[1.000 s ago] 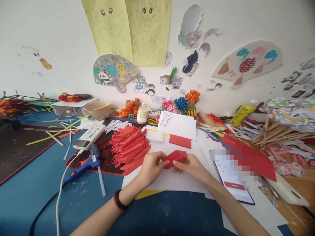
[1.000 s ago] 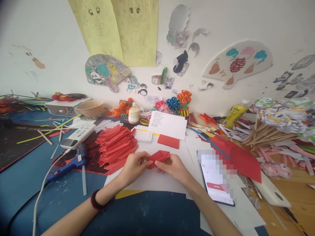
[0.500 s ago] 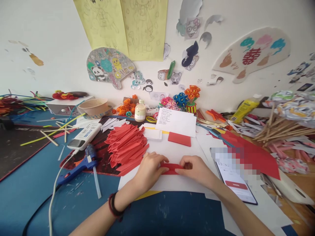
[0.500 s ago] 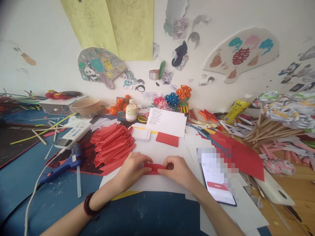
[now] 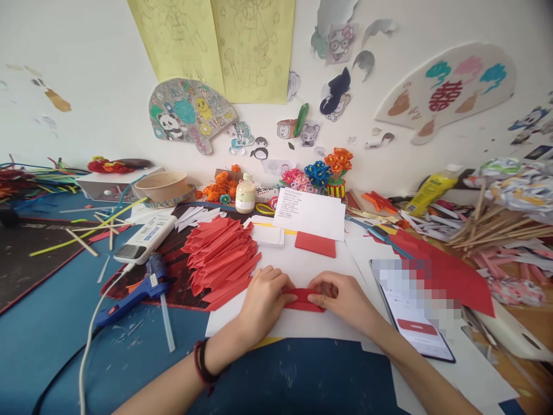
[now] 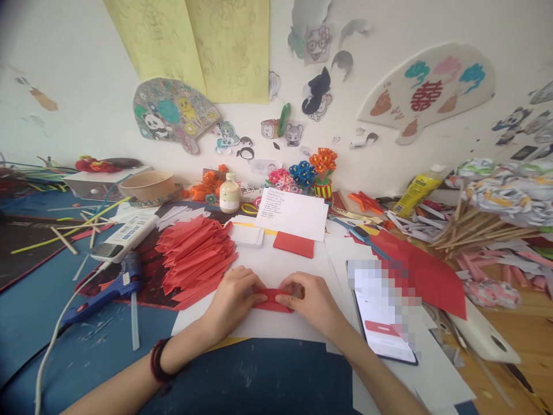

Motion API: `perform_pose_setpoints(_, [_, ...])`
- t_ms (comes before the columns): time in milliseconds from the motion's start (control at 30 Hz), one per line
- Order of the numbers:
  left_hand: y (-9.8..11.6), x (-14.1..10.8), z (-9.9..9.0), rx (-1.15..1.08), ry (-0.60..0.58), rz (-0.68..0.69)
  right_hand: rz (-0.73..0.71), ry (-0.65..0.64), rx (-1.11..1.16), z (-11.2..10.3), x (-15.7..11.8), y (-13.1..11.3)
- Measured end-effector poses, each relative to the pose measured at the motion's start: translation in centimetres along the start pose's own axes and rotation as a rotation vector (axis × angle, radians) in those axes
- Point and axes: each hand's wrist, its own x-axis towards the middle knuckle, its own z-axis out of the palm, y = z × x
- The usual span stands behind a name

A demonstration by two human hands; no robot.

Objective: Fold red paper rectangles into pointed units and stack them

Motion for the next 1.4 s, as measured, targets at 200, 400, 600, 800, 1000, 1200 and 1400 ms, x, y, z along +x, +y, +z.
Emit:
perform_pose_setpoints(200, [-0.2, 0.2, 0.0, -0.027, 0.014, 0.032, -0.071, 0.084, -0.034, 0.7, 0.1, 0.6])
perform_pose_setpoints(400, [-0.3, -0.1, 0.2, 0.071, 0.011, 0.132, -0.147, 0.035, -0.011, 0.1, -0.2, 0.1])
perform_pose_setpoints(600, [-0.4, -0.2, 0.0, 0.143, -0.001, 0.191, -0.314, 0.123, -0.115, 0.4, -1.0, -0.2])
perform_pose_setpoints(800, [0.0, -0.5, -1.4, 0.263, -0.037, 0.292, -0.473, 0.206, -0.341, 1.1, -1.4, 0.1])
perform_pose_setpoints(1000, [0.5, -0.9, -1.3, 0.311, -0.107, 0.361, -0.506, 0.225, -0.439, 1.3, -1.7, -0.2])
perform_pose_setpoints(1200, [0.7, -1.2, -1.2, 0.353, -0.191, 0.39, -0.485, 0.187, -0.446, 1.1, -2.3, -0.3])
perform_pose_setpoints(1400, [0.9, -1.2, -1.4, 0.351, -0.19, 0.403, -0.425, 0.224, -0.393, 1.7, -2.8, -0.9])
